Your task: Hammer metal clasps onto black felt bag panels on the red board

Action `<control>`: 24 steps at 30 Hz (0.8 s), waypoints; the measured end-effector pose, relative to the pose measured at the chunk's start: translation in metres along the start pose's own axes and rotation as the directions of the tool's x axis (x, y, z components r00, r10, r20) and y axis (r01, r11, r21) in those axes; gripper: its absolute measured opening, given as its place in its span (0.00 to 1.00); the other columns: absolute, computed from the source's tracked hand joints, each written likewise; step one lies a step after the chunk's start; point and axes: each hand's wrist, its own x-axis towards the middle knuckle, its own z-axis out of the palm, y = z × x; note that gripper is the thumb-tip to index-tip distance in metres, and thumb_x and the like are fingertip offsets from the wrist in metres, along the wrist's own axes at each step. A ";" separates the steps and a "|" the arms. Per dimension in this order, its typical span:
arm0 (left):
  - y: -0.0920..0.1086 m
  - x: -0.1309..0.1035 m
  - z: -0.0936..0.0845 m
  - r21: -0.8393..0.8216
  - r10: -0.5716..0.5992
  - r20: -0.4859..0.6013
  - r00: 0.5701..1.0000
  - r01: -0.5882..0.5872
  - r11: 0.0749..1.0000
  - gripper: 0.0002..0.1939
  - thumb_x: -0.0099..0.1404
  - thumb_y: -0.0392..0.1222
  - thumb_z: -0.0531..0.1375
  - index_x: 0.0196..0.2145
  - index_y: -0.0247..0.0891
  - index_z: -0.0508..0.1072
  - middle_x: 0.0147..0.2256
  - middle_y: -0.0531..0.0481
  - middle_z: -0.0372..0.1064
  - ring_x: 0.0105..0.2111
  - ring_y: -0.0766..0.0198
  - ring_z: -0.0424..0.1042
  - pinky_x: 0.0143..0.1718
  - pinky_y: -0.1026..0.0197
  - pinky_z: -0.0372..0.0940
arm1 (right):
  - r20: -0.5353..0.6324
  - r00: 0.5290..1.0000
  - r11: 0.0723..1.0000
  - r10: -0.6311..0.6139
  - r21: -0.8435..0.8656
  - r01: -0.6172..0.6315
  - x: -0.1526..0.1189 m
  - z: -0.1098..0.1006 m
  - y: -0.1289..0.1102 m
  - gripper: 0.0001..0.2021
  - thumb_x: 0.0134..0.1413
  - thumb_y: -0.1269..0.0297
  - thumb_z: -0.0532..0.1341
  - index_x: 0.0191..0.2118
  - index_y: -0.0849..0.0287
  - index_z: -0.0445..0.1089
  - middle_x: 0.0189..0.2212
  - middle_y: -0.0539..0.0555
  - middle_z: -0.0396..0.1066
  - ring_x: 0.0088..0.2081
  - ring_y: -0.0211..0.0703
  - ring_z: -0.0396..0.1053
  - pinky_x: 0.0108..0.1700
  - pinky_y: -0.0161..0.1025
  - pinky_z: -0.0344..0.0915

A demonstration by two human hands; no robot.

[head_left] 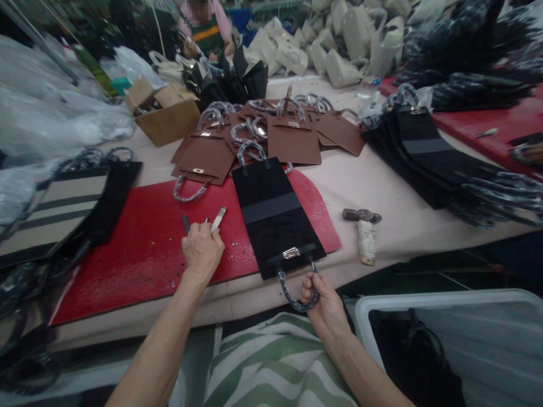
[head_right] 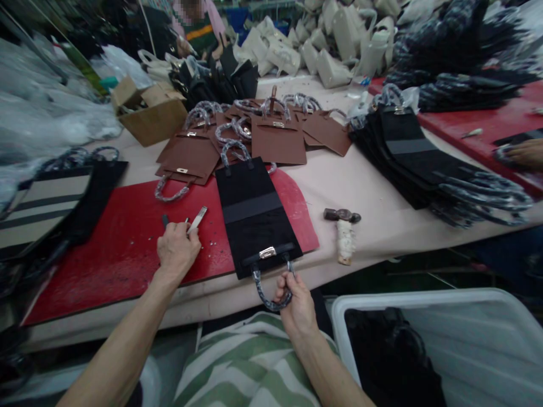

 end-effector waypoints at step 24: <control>0.054 -0.046 0.032 -0.543 0.374 -0.150 0.915 -0.392 0.743 0.11 0.69 0.37 0.56 0.41 0.39 0.79 0.45 0.43 0.74 0.49 0.54 0.70 0.52 0.50 0.68 | 0.219 0.943 0.922 0.250 -0.351 -0.163 0.015 0.048 0.000 0.21 0.35 0.53 0.77 0.31 0.64 0.75 0.22 0.51 0.73 0.22 0.40 0.72 0.25 0.35 0.69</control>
